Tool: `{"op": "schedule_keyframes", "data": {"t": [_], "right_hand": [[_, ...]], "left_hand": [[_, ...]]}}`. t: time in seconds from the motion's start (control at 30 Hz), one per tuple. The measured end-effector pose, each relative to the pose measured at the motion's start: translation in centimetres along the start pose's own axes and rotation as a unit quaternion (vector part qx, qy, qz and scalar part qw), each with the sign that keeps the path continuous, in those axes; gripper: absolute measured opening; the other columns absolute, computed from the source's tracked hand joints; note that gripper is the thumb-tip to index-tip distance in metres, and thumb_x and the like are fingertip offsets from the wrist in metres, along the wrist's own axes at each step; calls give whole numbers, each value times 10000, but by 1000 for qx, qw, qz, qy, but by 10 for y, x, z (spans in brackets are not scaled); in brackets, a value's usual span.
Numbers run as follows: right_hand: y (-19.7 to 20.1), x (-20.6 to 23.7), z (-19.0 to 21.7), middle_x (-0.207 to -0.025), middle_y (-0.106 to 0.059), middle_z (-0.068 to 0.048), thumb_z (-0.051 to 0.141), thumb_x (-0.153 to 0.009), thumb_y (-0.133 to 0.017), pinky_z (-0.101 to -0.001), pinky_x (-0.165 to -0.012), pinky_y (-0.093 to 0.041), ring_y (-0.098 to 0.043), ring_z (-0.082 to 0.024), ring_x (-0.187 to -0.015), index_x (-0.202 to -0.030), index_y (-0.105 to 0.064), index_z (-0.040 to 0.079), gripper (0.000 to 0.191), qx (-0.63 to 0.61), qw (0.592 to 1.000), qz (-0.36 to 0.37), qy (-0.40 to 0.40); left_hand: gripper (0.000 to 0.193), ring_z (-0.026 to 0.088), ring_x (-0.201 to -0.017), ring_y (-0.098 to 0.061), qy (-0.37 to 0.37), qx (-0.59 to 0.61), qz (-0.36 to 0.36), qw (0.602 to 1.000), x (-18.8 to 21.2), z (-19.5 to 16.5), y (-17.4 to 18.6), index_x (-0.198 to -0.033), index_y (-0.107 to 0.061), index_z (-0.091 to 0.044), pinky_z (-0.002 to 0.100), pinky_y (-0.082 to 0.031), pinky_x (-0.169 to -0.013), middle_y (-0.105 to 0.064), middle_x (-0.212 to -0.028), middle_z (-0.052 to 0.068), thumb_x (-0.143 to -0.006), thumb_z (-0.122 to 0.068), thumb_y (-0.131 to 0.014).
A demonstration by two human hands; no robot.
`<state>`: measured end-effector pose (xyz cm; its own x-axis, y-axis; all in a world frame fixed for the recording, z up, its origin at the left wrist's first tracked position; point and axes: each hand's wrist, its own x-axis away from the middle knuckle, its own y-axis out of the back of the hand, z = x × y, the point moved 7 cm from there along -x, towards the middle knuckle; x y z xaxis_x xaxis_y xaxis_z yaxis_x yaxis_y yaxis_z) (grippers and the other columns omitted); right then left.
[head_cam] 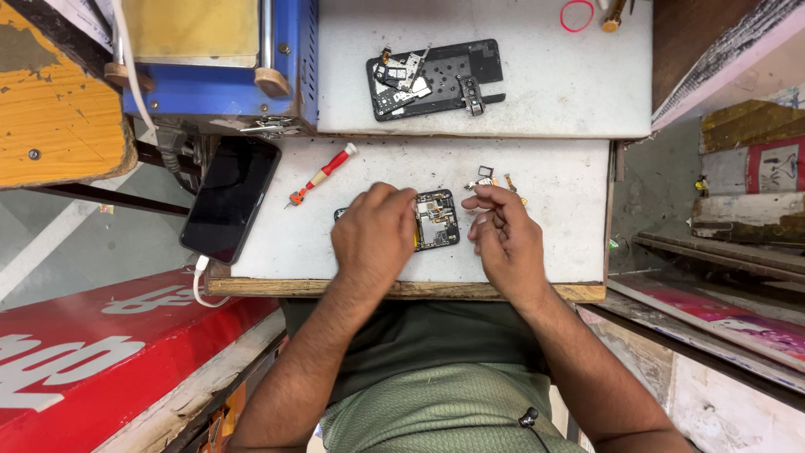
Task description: The person repairs a disassembled smartphone on a workbench, prying components and removing the battery, then uses a pry tool and tweezers on the internal parts and wipes the chassis. At the end they pick up a bottle of liquid, unscrew the cap and prepare to apply it to the phone.
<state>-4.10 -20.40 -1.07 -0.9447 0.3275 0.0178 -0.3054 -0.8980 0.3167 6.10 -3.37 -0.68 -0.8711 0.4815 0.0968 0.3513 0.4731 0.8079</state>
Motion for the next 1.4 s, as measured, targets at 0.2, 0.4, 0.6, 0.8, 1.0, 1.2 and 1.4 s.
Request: {"op": "schedule_keyframes", "data": {"t": [0.2, 0.4, 0.6, 0.8, 1.0, 1.2, 1.4], "right_hand": [[1, 1, -2, -1202, -700, -133, -36, -1050, -457, -212, -621, -541, -635, -68, -792, -1376, -494, -2, 329, -7, 1000, -4, 8], [0, 2, -4, -1193, -701, -118, -22, -1058, -469, -220, -627, -545, -643, -75, -801, -1355, -506, 4, 300, -6, 1000, -2, -3], [-13, 5, 11, -868, -732, -107, 51, -971, -678, -281, -616, -555, -651, -168, -643, -1334, -666, 121, 371, 183, 980, 74, -19], [-40, 0, 69, -1245, -720, -147, 87, -928, -649, -387, -707, -595, -746, -300, -882, -1375, -550, 85, 458, 280, 929, 100, 219], [-50, -9, 69, -1191, -698, -159, 68, -948, -612, -368, -632, -617, -752, -298, -817, -1321, -567, 48, 376, 319, 931, 130, 122], [-51, -12, 68, -1119, -700, -158, 21, -916, -597, -408, -647, -591, -731, -324, -803, -1159, -580, 24, 244, 274, 950, 99, 112], [-45, -9, 57, -1064, -708, -138, -28, -926, -569, -401, -697, -594, -741, -313, -837, -1176, -543, 18, 256, 215, 966, 63, 133]], "left_hand": [[211, 272, -849, -629, -104, 10, -125, 987, 15, -24, 18, -1069, -754, -57, 422, -532, -757, -665, -950, 69, -866, -95, -711], [155, 269, -831, -647, -75, -5, -80, 994, 6, -18, 9, -1079, -730, -53, 415, -545, -724, -668, -931, 80, -943, -120, -699], [182, 286, -904, -700, -51, 39, -89, 994, 6, -5, 15, -1121, -721, -76, 418, -572, -776, -690, -974, 89, -953, -125, -669], [175, 276, -904, -710, -62, 53, -90, 993, 4, 0, 16, -1104, -745, -123, 420, -571, -776, -702, -971, 60, -947, -163, -677], [194, 235, -902, -708, -68, 28, -68, 995, 3, -2, 10, -1125, -742, -108, 394, -585, -770, -681, -973, 54, -947, -170, -693], [237, 238, -918, -702, -86, 23, -63, 994, 6, -6, 12, -1146, -735, -94, 388, -588, -768, -663, -991, 65, -917, -147, -708], [258, 263, -921, -691, -83, 20, -81, 993, 5, -14, 18, -1076, -736, -100, 423, -575, -747, -662, -973, 70, -846, -210, -770]]}}
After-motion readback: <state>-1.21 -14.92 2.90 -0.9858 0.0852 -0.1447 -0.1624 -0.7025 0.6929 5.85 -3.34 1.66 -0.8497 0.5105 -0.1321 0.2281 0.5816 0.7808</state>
